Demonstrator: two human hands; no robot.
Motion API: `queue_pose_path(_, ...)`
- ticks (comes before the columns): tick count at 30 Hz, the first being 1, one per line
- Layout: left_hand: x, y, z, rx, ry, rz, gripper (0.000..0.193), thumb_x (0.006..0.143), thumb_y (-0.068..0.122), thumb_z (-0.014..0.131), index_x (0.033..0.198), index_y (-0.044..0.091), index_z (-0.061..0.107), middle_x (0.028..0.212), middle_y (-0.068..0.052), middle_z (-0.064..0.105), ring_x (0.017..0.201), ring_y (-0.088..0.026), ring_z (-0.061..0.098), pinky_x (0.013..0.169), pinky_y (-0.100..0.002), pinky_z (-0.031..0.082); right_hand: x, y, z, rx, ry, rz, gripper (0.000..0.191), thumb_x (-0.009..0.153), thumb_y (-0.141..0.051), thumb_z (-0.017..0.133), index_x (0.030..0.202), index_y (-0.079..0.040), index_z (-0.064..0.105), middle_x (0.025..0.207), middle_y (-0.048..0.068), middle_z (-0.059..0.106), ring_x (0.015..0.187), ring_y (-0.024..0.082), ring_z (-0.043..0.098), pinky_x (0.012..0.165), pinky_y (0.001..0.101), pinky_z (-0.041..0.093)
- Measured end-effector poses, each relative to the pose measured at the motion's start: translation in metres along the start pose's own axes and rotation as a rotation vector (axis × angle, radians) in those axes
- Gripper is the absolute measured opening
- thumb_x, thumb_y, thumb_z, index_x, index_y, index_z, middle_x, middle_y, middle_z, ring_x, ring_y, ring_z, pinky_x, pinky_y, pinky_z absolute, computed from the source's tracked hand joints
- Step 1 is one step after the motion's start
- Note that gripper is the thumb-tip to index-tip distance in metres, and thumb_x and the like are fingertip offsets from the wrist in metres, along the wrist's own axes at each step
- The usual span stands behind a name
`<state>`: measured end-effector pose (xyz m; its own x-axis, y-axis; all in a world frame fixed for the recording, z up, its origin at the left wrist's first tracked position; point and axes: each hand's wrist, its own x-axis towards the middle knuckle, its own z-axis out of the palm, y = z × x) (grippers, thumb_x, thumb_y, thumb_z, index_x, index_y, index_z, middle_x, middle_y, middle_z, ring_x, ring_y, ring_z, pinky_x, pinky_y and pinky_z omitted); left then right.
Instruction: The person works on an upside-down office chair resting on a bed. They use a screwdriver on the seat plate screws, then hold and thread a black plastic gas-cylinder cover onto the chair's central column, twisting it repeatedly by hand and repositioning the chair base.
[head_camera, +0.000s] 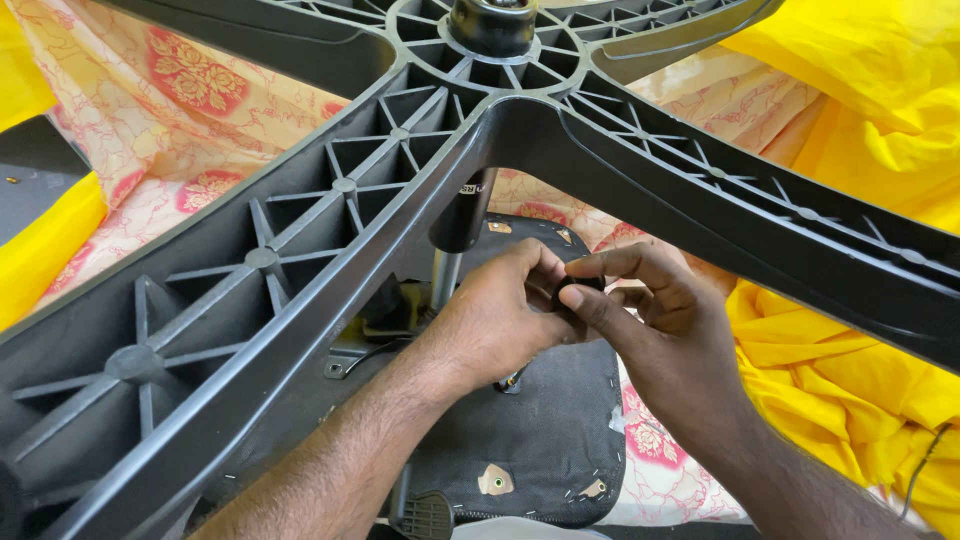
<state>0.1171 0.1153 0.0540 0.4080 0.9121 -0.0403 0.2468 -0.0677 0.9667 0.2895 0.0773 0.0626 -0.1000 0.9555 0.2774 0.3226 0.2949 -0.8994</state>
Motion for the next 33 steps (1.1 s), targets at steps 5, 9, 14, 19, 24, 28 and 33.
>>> queue_pose_path(5, 0.000, 0.001, -0.009, -0.065, -0.136, 0.025, 0.047, 0.084, 0.021, 0.077, 0.127, 0.005, 0.064, 0.116, -0.008, 0.075, 0.111, -0.015, 0.071, 0.101, -0.034, 0.054, -0.002, 0.002, -0.003, -0.055, -0.013, -0.101, 0.021, 0.095, -0.002, 0.070, 0.116, -0.002, 0.069, 0.114, 0.004, 0.068, 0.102, 0.010, 0.066, 0.088, 0.0293, 0.056)
queue_pose_path(9, 0.005, 0.001, -0.012, -0.060, -0.163, -0.040, 0.046, 0.085, 0.020, 0.073, 0.129, 0.007, 0.066, 0.114, -0.006, 0.077, 0.109, -0.014, 0.073, 0.100, -0.033, 0.055, -0.003, 0.000, -0.001, 0.000, -0.031, -0.048, 0.027, 0.096, -0.003, 0.064, 0.123, -0.003, 0.064, 0.119, 0.004, 0.071, 0.105, 0.009, 0.067, 0.091, 0.0275, 0.056)
queue_pose_path(14, 0.007, -0.003, -0.007, -0.108, -0.076, -0.004, 0.037, 0.083, 0.013, 0.077, 0.116, 0.001, 0.067, 0.106, -0.009, 0.078, 0.102, -0.015, 0.076, 0.094, -0.031, 0.061, -0.003, 0.000, -0.001, 0.028, -0.015, -0.016, 0.027, 0.096, -0.006, 0.065, 0.123, -0.005, 0.065, 0.118, 0.003, 0.071, 0.104, 0.009, 0.067, 0.089, 0.0259, 0.056)
queue_pose_path(19, 0.006, -0.005, 0.006, -0.052, 0.020, 0.017, 0.035, 0.078, 0.009, 0.080, 0.108, 0.001, 0.062, 0.099, -0.010, 0.077, 0.095, -0.015, 0.077, 0.088, -0.030, 0.062, 0.001, 0.009, -0.002, 0.003, -0.003, -0.064, 0.018, 0.095, -0.007, 0.074, 0.110, -0.002, 0.066, 0.107, 0.004, 0.071, 0.099, 0.010, 0.066, 0.085, 0.0266, 0.056)
queue_pose_path(24, 0.006, -0.006, 0.010, -0.102, -0.025, 0.046, 0.039, 0.079, 0.011, 0.080, 0.113, 0.000, 0.063, 0.103, -0.010, 0.077, 0.098, -0.016, 0.075, 0.089, -0.032, 0.061, -0.001, 0.015, -0.004, 0.062, 0.004, -0.050, 0.018, 0.094, -0.004, 0.073, 0.110, -0.002, 0.065, 0.107, 0.003, 0.070, 0.099, 0.009, 0.066, 0.086, 0.0264, 0.055)
queue_pose_path(28, 0.008, -0.009, -0.003, -0.126, -0.151, 0.037, 0.040, 0.088, 0.019, 0.075, 0.125, 0.006, 0.066, 0.113, -0.005, 0.077, 0.107, -0.011, 0.072, 0.096, -0.029, 0.056, -0.003, 0.013, -0.006, 0.051, -0.003, -0.093, 0.025, 0.095, -0.003, 0.068, 0.120, -0.004, 0.062, 0.113, 0.002, 0.068, 0.099, 0.008, 0.065, 0.086, 0.0252, 0.055)
queue_pose_path(33, 0.013, -0.008, -0.005, -0.092, -0.136, 0.062, 0.038, 0.086, 0.017, 0.075, 0.120, 0.003, 0.068, 0.109, -0.007, 0.079, 0.103, -0.013, 0.075, 0.093, -0.030, 0.060, -0.003, 0.009, -0.007, 0.049, -0.012, -0.011, 0.027, 0.098, -0.005, 0.065, 0.125, -0.004, 0.065, 0.116, 0.005, 0.070, 0.099, 0.008, 0.065, 0.085, 0.0248, 0.054)
